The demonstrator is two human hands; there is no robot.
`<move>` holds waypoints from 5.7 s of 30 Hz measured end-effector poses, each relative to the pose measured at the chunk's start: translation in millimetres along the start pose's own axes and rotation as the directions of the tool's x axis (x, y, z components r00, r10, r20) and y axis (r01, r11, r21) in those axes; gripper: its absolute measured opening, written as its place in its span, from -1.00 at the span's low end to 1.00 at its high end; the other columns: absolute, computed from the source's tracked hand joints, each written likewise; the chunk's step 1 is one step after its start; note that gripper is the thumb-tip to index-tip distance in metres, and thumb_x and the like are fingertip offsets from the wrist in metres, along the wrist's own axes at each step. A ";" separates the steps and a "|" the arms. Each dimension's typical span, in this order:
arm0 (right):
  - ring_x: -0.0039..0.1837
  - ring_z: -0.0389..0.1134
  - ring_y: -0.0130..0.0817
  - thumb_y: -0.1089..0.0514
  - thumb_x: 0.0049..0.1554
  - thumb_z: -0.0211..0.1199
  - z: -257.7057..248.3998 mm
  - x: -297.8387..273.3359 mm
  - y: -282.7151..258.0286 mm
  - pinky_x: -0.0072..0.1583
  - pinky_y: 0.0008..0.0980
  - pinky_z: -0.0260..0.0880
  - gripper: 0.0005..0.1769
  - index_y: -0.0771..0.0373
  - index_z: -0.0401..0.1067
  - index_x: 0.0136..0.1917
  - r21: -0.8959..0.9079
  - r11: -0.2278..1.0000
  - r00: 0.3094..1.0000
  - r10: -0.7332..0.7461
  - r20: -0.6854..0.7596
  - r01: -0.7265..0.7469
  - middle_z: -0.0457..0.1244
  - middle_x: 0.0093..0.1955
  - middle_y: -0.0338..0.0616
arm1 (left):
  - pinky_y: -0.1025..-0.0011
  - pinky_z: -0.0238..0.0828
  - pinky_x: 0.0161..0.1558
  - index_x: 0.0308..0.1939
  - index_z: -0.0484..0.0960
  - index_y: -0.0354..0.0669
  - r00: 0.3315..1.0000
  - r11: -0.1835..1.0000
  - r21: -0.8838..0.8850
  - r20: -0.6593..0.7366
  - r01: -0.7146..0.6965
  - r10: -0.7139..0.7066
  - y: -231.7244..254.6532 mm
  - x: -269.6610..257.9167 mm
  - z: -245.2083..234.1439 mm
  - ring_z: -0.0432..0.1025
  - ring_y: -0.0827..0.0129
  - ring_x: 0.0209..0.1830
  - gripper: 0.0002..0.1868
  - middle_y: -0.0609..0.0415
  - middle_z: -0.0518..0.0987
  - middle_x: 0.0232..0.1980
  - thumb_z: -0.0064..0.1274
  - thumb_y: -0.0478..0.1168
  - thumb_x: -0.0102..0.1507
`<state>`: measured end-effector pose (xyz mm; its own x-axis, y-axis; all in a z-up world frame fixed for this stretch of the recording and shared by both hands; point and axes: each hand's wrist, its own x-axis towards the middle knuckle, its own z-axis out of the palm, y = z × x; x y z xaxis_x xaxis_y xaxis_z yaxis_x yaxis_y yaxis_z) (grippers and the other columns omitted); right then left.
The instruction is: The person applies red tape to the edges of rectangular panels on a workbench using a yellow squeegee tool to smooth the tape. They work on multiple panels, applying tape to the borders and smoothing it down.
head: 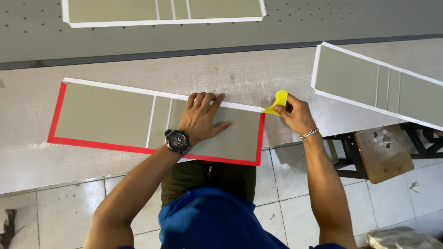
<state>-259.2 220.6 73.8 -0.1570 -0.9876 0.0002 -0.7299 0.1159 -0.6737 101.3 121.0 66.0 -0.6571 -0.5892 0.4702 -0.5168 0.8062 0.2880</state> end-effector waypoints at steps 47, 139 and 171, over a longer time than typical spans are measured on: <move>0.18 0.48 -0.13 0.29 0.29 0.29 117.6 -56.0 -96.2 0.32 -0.08 0.41 -0.73 -0.01 0.65 0.17 -0.413 0.811 0.844 -0.512 -0.160 0.413 0.49 0.06 -0.26 | 0.16 0.37 0.39 0.29 0.71 0.01 0.989 0.987 -0.074 -0.028 -0.144 0.142 -17.0 -34.1 -24.9 0.52 0.15 0.34 -0.48 0.08 0.72 0.22 0.18 0.14 0.33; -0.03 0.50 0.11 0.22 0.23 0.35 93.8 19.7 -73.2 0.06 0.05 0.52 -0.88 0.12 0.59 0.06 -0.602 0.798 0.886 -0.261 -0.384 -0.026 0.45 -0.13 -0.02 | 0.13 0.34 0.50 0.37 0.67 -0.12 0.992 0.998 0.036 -0.121 0.051 -0.046 -68.3 -106.6 -58.9 0.49 0.02 0.42 -0.42 -0.04 0.67 0.37 0.21 0.03 0.32; 0.06 0.46 -0.15 0.32 0.17 0.34 240.2 5.8 -265.6 0.19 -0.09 0.43 -0.71 -0.04 0.65 0.08 -0.215 0.711 0.732 -0.681 0.026 0.669 0.50 0.00 -0.27 | 0.34 0.59 0.23 -0.07 0.81 0.06 0.929 0.924 0.325 -0.363 0.202 -0.075 -131.9 -154.7 -100.8 0.72 0.32 -0.06 -0.79 0.13 0.80 -0.17 0.07 -0.27 0.38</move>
<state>93.5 158.6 75.2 0.3993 -0.8043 0.4401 -0.7672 -0.5559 -0.3199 326.4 111.3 39.3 -0.3724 -0.5882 0.7179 -0.7885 0.6085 0.0895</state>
